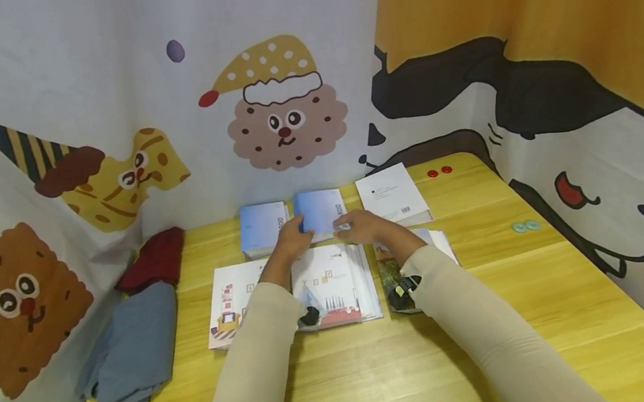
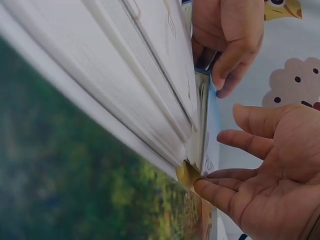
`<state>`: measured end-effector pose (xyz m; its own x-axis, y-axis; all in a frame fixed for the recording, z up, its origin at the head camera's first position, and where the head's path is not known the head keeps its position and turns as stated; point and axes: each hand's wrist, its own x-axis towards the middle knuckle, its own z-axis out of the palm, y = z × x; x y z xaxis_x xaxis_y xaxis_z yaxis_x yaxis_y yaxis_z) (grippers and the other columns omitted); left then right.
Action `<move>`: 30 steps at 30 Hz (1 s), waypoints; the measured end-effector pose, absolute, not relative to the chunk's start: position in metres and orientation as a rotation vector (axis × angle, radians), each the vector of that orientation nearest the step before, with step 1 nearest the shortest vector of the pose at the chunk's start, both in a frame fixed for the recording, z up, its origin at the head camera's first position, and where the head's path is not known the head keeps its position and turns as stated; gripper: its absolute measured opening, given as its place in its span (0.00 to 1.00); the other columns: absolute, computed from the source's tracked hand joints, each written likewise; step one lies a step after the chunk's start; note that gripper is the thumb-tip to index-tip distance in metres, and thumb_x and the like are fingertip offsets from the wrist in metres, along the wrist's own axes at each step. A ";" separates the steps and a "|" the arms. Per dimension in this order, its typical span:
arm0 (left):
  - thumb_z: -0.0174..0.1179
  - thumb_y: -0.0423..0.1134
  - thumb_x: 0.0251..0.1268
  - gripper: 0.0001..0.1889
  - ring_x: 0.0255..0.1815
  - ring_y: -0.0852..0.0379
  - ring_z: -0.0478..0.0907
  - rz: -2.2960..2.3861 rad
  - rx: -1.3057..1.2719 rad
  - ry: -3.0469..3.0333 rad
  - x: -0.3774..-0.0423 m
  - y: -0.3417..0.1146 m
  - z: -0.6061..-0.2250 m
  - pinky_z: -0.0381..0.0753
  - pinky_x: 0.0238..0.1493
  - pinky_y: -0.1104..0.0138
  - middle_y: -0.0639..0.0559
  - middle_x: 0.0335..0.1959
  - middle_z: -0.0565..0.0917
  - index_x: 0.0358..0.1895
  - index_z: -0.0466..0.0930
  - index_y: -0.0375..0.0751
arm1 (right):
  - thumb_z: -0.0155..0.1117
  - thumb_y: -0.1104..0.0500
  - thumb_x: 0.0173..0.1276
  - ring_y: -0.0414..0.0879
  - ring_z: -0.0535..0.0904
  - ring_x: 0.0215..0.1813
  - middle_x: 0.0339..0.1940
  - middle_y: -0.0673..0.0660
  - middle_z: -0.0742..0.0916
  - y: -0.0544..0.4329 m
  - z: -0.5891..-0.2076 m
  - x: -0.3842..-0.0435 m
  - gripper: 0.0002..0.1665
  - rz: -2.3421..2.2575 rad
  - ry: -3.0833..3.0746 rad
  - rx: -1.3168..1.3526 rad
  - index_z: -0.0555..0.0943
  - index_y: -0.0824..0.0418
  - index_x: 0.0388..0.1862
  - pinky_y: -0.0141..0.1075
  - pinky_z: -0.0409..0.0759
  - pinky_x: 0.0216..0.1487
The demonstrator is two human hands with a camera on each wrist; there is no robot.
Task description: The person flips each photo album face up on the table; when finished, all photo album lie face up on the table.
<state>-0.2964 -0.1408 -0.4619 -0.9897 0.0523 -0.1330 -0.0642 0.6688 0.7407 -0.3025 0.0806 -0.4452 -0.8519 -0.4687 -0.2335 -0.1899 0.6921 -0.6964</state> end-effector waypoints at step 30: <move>0.53 0.47 0.88 0.36 0.94 0.33 0.35 0.804 0.403 2.757 -0.282 -0.057 -0.446 0.46 0.92 0.41 0.38 0.93 0.39 0.91 0.53 0.48 | 0.60 0.44 0.86 0.72 0.51 0.91 0.92 0.69 0.57 0.181 -0.410 -0.329 0.40 -0.958 2.682 -0.435 0.64 0.59 0.88 0.71 0.56 0.87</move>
